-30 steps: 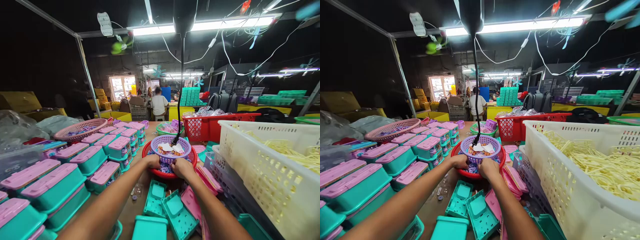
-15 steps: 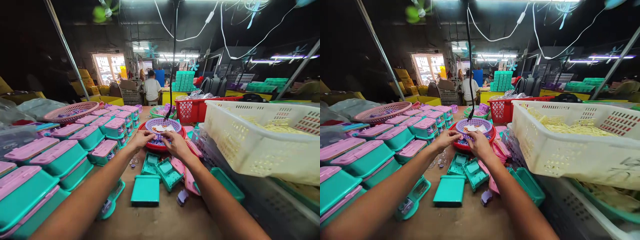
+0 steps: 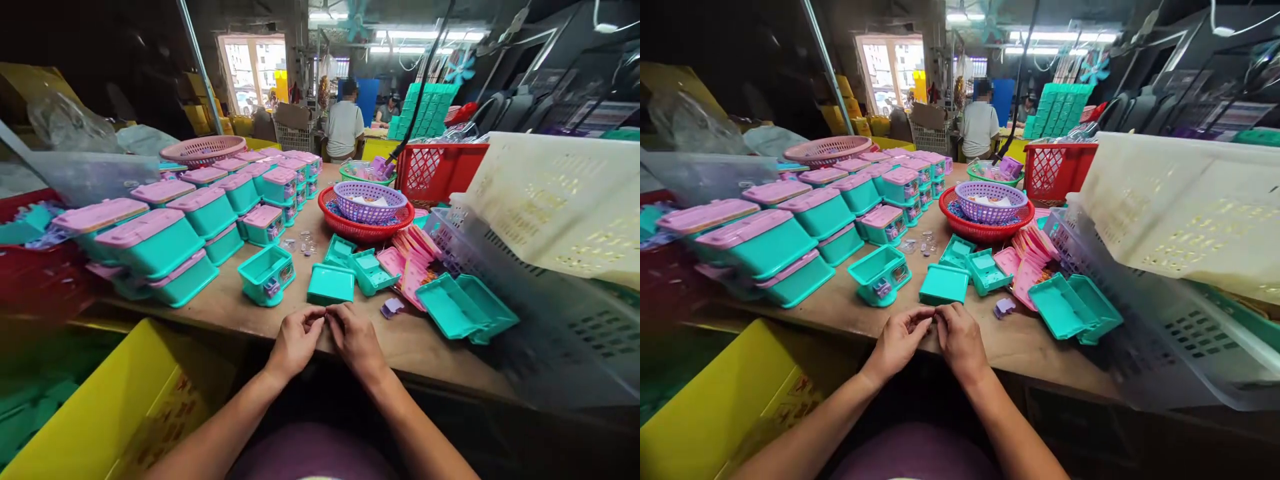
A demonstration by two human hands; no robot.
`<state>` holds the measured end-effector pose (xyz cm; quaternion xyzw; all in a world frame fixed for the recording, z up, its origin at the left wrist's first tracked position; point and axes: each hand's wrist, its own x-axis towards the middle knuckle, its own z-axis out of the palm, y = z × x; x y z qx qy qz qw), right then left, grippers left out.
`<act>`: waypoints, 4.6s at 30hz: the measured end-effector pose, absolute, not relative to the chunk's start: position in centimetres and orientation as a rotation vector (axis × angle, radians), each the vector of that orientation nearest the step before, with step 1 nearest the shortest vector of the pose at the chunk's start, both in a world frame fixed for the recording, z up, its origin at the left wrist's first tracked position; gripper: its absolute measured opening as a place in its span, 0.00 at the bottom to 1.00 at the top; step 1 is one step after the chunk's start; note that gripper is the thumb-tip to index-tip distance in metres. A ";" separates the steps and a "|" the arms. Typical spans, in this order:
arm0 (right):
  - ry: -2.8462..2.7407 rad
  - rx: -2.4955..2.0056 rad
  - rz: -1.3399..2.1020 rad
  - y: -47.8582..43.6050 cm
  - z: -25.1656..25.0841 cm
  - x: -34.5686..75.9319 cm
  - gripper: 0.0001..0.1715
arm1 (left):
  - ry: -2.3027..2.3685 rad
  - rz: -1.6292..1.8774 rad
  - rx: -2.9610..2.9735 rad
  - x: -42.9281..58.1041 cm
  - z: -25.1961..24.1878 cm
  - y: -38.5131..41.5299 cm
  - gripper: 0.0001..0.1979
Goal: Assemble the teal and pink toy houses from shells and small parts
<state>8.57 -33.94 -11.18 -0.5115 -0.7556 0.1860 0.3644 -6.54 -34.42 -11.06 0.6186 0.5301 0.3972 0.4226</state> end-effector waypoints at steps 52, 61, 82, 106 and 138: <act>-1.757 -0.904 0.682 -31.2 -8.9 4.6 0.07 | 1.864 0.490 2.161 -13.0 -2.6 -33.2 0.17; -1.711 -0.933 0.770 -30.7 -9.6 4.7 0.07 | 1.928 0.360 2.227 -12.5 -3.0 -33.4 0.22; -1.932 -0.844 0.328 -30.7 -9.0 5.0 0.06 | 1.892 0.383 2.264 -12.6 -3.1 -33.4 0.22; -1.918 -0.841 0.291 -30.5 -8.6 4.1 0.08 | 1.909 0.542 2.014 -12.7 -2.6 -32.8 0.17; -2.214 -0.808 0.379 -32.4 -10.0 3.8 0.17 | 1.788 0.368 2.731 -15.1 -5.7 -32.3 0.07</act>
